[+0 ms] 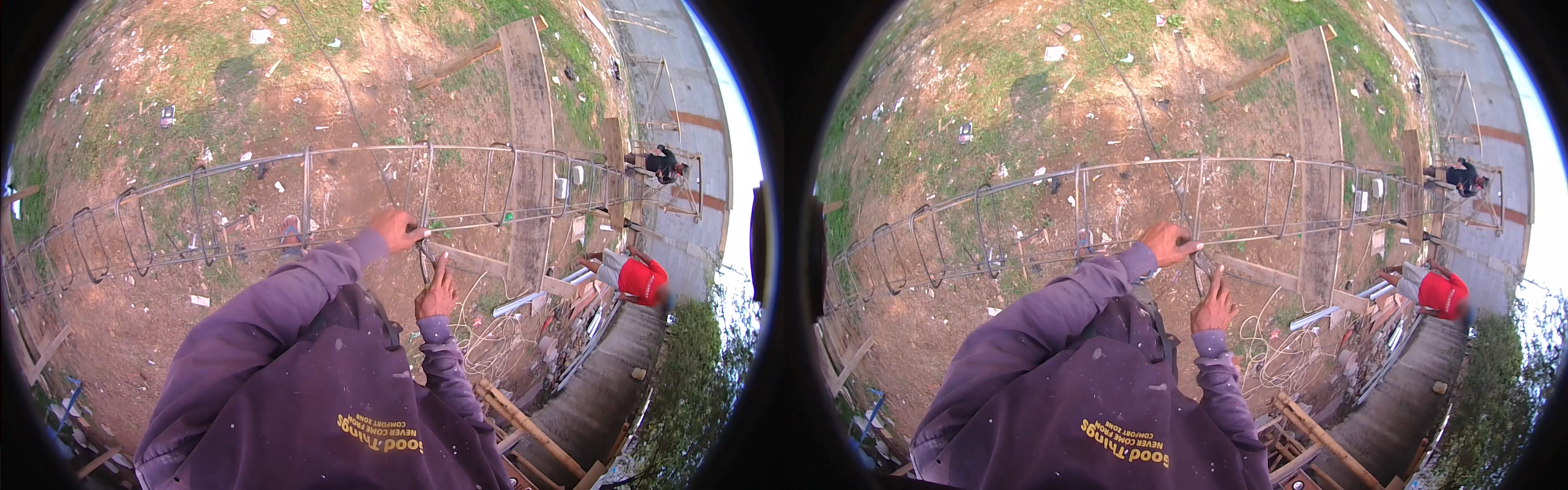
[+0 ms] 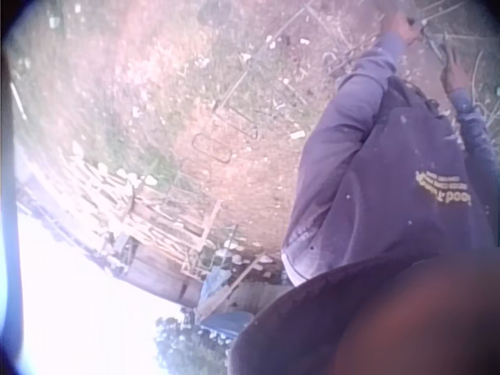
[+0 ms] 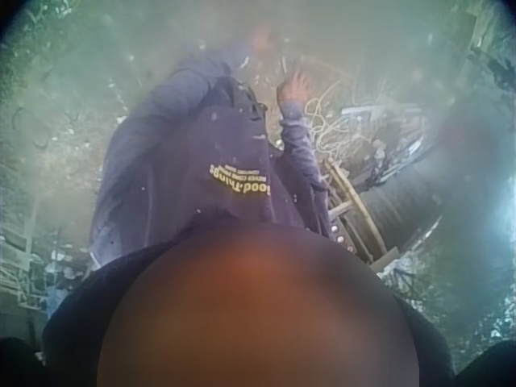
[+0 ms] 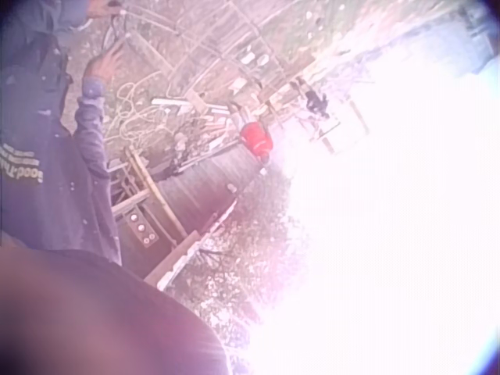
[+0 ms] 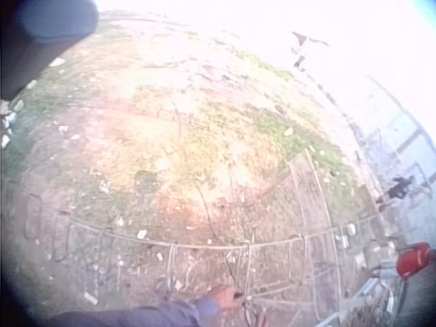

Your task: The person uses pliers to bend and twist wire ties around intersecting rebar rods, securing a rectangular rebar cage on the ground. The person repeatedly positions the cage, ties joints, and adjusts the structure while other workers are visible in the background.

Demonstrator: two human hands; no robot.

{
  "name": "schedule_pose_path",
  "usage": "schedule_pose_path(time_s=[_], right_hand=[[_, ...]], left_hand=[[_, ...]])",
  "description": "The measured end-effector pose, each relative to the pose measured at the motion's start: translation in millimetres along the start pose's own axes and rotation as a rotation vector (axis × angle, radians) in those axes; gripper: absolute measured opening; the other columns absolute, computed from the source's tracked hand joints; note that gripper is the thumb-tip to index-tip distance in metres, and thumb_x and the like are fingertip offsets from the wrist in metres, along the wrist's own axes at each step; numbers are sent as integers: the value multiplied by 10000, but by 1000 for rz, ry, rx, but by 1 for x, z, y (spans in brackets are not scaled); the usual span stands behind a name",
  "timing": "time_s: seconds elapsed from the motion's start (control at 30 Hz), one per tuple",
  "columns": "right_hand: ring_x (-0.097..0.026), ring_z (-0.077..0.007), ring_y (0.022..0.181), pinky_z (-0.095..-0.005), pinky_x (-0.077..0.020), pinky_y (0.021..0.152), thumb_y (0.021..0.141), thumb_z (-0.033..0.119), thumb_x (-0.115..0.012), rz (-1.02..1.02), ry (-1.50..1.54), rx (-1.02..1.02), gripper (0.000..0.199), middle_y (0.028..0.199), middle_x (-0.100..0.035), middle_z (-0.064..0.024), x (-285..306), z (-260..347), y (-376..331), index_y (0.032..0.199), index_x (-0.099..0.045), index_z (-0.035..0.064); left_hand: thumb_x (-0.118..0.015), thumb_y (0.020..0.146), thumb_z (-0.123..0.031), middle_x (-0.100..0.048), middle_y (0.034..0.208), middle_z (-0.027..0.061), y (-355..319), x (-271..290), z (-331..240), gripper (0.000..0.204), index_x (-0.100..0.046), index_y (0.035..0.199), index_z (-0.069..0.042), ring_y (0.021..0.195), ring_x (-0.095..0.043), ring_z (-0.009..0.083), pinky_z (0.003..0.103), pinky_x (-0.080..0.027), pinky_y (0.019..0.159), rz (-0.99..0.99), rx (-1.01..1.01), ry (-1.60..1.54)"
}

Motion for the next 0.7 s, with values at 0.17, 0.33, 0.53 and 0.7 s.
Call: schedule_pose_path(time_s=[0.17, 0.33, 0.53, 0.7], right_hand=[[-566, -375, 1060, -517, -465, 817, 800, 129, -598, 136, -21, -68, 687, 1159, -546, -198, -5, -3, -2, 1427, -316, 141], [-632, -429, 833, -503, -502, 701, 881, 468, -545, 258, -60, 41, 531, 919, -633, -240, 32, 8, 12, 1226, -494, 67], [-642, -289, 558, -411, -511, 511, 906, 593, -444, 1005, -136, 102, 629, 613, -587, -141, 96, 33, 87, 1047, -592, -1], [-574, -185, 479, -361, -472, 426, 903, 590, -461, 1175, -180, 59, 603, 592, -538, -78, 106, 37, 115, 980, -582, 4]], left_hand=[[-564, 838, -563, -622, 634, 193, -2, 2, -2, 560, -702, 784, -24, 589, -611, 347, 440, -481, 601, 2, 18, 13], [-506, 890, -525, -597, 609, 201, 4, 3, 3, 548, -686, 767, -23, 585, -600, 366, 448, -469, 591, -57, 32, -92], [-493, 899, -520, -587, 600, 196, 3, 0, 8, 546, -680, 748, -30, 570, -579, 368, 455, -442, 572, -102, 49, -73], [-526, 865, -541, -590, 601, 191, -1, 5, 4, 539, -677, 743, -38, 586, -589, 372, 471, -459, 603, -67, 65, -72]])
Point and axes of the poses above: each hand's wrist, its own y-axis towards the middle knuckle, its own x-axis out of the back of the hand, z = x × y, the point moved 6 cm from there along y, towards the middle knuckle
